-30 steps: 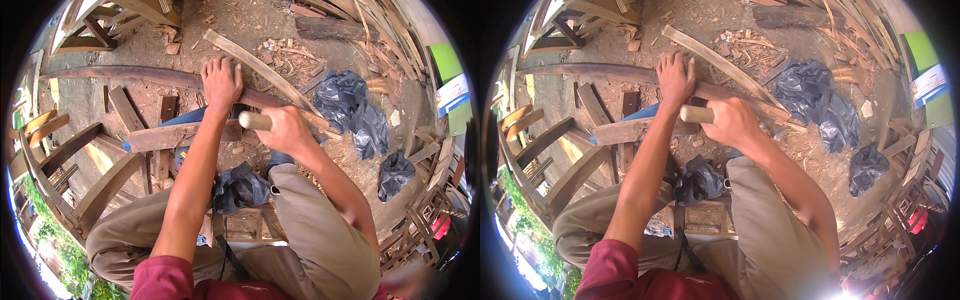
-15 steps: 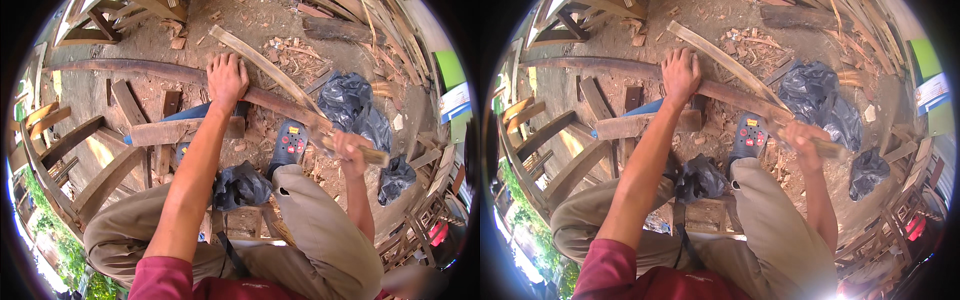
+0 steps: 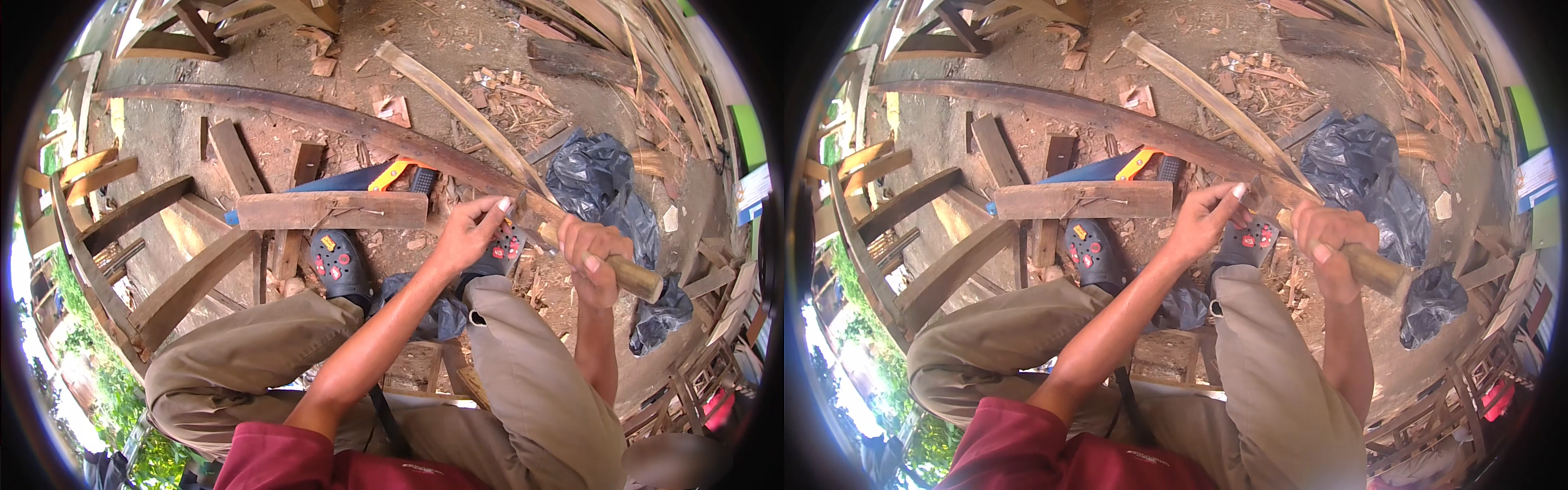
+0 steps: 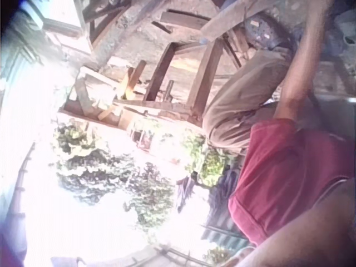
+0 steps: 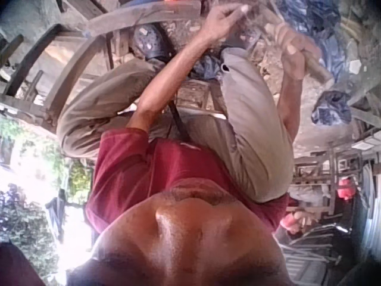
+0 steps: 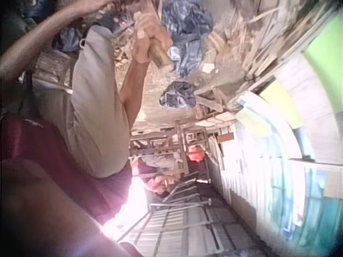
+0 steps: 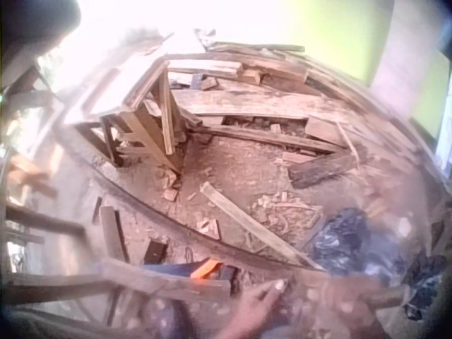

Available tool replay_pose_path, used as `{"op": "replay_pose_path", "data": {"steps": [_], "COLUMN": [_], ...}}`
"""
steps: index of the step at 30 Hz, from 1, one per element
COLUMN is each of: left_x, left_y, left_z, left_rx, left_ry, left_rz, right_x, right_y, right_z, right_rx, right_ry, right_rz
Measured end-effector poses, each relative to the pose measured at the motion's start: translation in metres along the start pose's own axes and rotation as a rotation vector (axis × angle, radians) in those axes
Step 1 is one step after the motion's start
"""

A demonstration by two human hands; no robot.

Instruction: The person sits on the ground and uses a hammer to strike and separate wooden slats from a frame. They then use a hand saw to cut a long wooden plank and continue hammering to disassemble the structure.

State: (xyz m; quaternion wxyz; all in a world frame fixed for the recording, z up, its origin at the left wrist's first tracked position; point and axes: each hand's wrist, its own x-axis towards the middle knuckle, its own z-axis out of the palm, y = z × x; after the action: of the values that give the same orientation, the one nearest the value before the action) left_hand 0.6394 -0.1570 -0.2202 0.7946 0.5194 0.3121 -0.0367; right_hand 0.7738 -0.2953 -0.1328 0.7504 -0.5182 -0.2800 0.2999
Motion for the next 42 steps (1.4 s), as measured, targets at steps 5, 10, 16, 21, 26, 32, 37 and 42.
{"op": "replay_pose_path", "data": {"steps": [5,10,16,21,26,32,37,42], "left_x": [-0.011,0.006,0.083,0.140,0.141,0.144,0.141,0.142], "left_y": [0.014,0.021,0.082,0.093,0.086,0.095,0.094,0.096], "left_z": [-0.029,-0.110,-0.271,-0.310,-0.302,-0.301,-0.303,-0.301], "left_rx": [-0.112,0.089,0.911,1.384,1.249,1.263,1.262,1.281], "left_ry": [0.056,0.550,1.018,0.918,0.851,0.823,0.829,0.832], "left_rz": [-0.088,0.333,0.617,0.631,0.459,0.399,0.373,0.350], "right_x": [0.012,0.022,0.072,0.106,0.132,0.154,0.143,0.098], "right_y": [0.009,0.019,0.042,0.099,0.138,0.175,0.149,0.113], "right_z": [0.019,0.052,0.127,0.185,0.216,0.245,0.214,0.157], "right_rx": [-0.013,-0.234,-0.636,-0.752,-0.892,-0.786,-0.508,-0.488], "right_ry": [-0.052,-0.017,-0.220,-0.357,-0.369,-0.312,-0.242,-0.282], "right_rz": [0.047,0.255,0.171,-0.018,0.145,-0.116,-0.084,-0.085]}}
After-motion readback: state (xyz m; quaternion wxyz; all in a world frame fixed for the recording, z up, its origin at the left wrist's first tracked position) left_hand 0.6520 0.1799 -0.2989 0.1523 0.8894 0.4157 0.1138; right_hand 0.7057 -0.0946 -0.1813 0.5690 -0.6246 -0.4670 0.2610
